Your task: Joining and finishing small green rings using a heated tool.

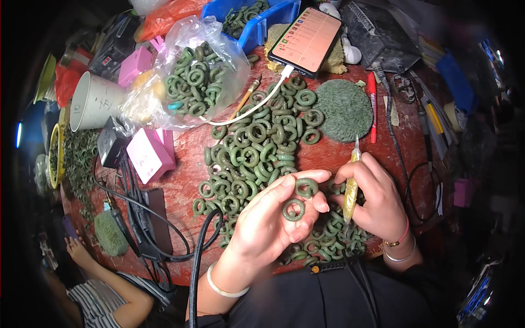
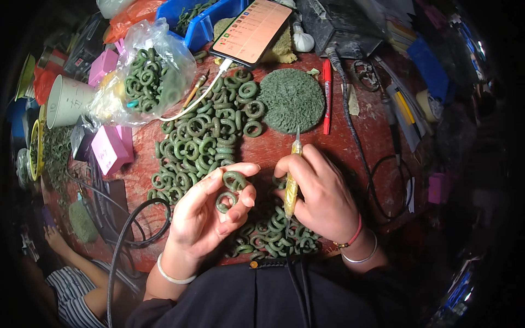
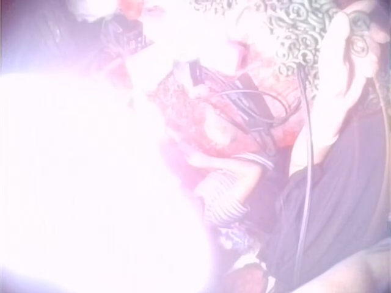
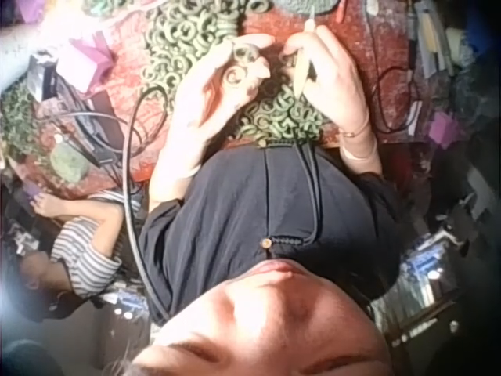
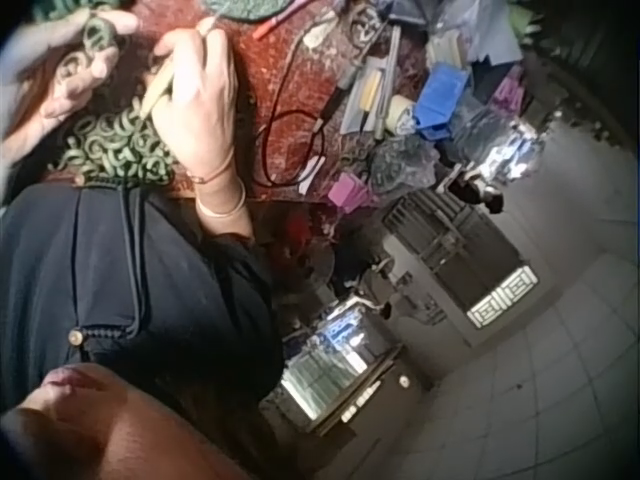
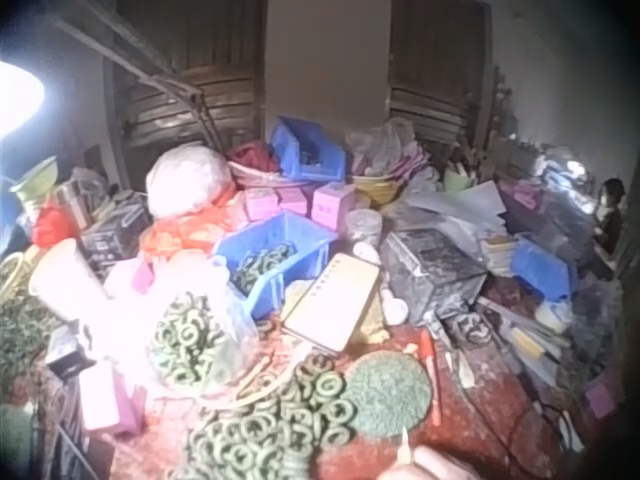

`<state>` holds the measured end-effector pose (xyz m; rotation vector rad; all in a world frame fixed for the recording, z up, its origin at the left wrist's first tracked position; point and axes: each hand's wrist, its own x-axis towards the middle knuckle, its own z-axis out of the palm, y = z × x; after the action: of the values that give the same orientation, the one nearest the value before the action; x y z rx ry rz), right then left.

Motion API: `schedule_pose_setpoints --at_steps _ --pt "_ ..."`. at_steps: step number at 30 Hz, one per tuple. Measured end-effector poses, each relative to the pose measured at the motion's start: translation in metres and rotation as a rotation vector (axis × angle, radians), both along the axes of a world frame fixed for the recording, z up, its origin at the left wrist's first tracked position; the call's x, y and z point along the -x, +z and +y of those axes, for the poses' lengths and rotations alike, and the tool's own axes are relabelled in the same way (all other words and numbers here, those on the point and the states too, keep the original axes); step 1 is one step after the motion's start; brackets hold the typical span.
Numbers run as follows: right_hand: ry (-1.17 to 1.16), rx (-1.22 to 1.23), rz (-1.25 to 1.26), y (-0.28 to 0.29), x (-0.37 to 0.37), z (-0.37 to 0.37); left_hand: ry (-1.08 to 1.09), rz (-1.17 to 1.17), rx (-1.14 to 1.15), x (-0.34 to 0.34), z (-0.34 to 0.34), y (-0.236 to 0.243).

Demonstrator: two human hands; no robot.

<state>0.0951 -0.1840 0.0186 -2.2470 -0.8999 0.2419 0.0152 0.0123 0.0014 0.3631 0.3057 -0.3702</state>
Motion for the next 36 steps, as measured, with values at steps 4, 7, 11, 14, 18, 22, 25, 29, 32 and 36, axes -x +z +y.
schedule_pose_setpoints --at_steps 4,7,11,14,18,22,25,29,32,36 --pt "-0.031 -0.168 0.036 0.000 -0.002 0.000 0.018 -0.071 -0.135 -0.002 -0.001 0.004" --pt "-0.103 -0.385 0.096 -0.001 0.000 -0.001 0.056 -0.068 -0.395 0.002 -0.007 0.011" --pt "0.017 -0.473 0.070 0.002 0.000 -0.001 0.014 -0.140 -0.472 0.001 -0.012 0.014" --pt "0.058 -0.464 0.042 0.003 0.002 -0.001 -0.010 -0.203 -0.494 0.003 -0.010 0.006" --pt "0.081 -0.493 0.059 0.004 0.003 0.001 -0.024 -0.213 -0.501 0.003 -0.011 0.005" --pt "-0.038 -0.299 0.071 0.008 -0.003 -0.005 0.003 -0.069 -0.411 0.002 -0.007 0.012" --pt "0.053 -0.038 -0.029 0.012 -0.007 -0.009 0.024 -0.063 -0.288 0.003 -0.004 0.008" --pt "0.119 0.073 -0.017 0.010 -0.004 -0.005 0.017 -0.101 -0.192 0.006 0.000 0.001" --pt "0.159 0.005 -0.011 0.008 -0.004 -0.006 0.023 -0.106 -0.138 0.006 0.001 -0.002" --pt "0.114 -0.023 -0.004 0.007 -0.006 -0.009 0.021 -0.054 -0.159 0.002 -0.002 0.003"
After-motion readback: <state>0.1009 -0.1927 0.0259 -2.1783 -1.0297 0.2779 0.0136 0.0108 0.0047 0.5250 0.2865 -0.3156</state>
